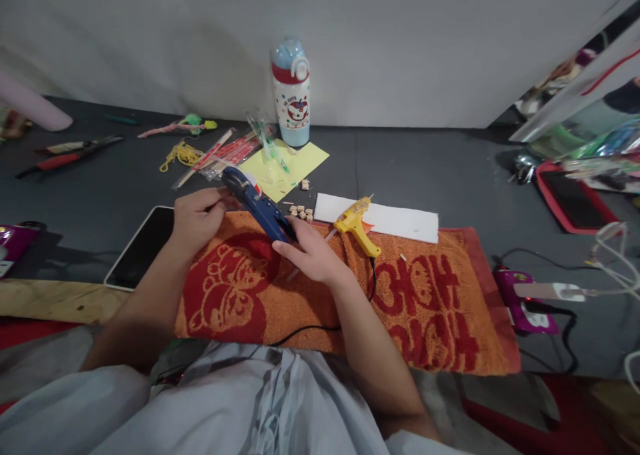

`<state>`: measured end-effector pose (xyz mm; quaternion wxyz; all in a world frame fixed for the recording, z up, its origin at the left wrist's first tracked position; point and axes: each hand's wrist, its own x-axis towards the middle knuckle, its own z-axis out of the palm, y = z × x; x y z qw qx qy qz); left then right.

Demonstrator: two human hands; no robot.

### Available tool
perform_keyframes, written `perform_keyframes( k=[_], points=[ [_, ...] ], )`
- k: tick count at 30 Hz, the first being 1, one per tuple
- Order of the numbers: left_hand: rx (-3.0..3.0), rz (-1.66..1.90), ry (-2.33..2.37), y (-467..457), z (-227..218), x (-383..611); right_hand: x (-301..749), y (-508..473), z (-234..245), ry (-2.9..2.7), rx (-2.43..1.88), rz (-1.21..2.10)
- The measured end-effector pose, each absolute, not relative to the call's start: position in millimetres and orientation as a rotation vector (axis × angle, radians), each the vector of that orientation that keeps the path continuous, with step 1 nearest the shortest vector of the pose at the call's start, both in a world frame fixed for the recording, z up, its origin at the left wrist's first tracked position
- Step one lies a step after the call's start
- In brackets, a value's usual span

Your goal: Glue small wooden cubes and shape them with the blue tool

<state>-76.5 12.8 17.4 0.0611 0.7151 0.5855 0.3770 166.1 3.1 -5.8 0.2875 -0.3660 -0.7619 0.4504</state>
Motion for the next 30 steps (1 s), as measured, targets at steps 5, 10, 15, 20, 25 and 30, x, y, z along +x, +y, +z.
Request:
perform_keyframes(
  k=[5, 10, 15, 20, 25, 30],
  points=[
    [2.122, 1.075, 1.836, 13.9, 15.8, -77.1, 166.1, 2.8, -7.4, -2.018, -0.991, 1.213],
    [2.107, 1.089, 1.795, 14.5, 15.8, -77.6, 166.1, 2.4, -6.8, -2.028, -1.006, 1.23],
    [2.111, 1.062, 1.722, 15.3, 19.5, -77.9, 165.9, 1.9, -6.1, -2.021, -1.003, 1.253],
    [2.122, 1.069, 1.726, 15.7, 19.3, -78.5, 165.9, 1.3, -6.0, -2.002, -0.983, 1.255],
    [2.114, 1.046, 1.732, 15.6, 19.8, -78.7, 165.2, 2.2, -7.1, -2.014, -0.994, 1.223],
    [2.125, 1.024, 1.725, 16.3, 19.7, -81.6, 165.1, 3.5, -6.5, -2.048, -0.983, 1.177]
  ],
)
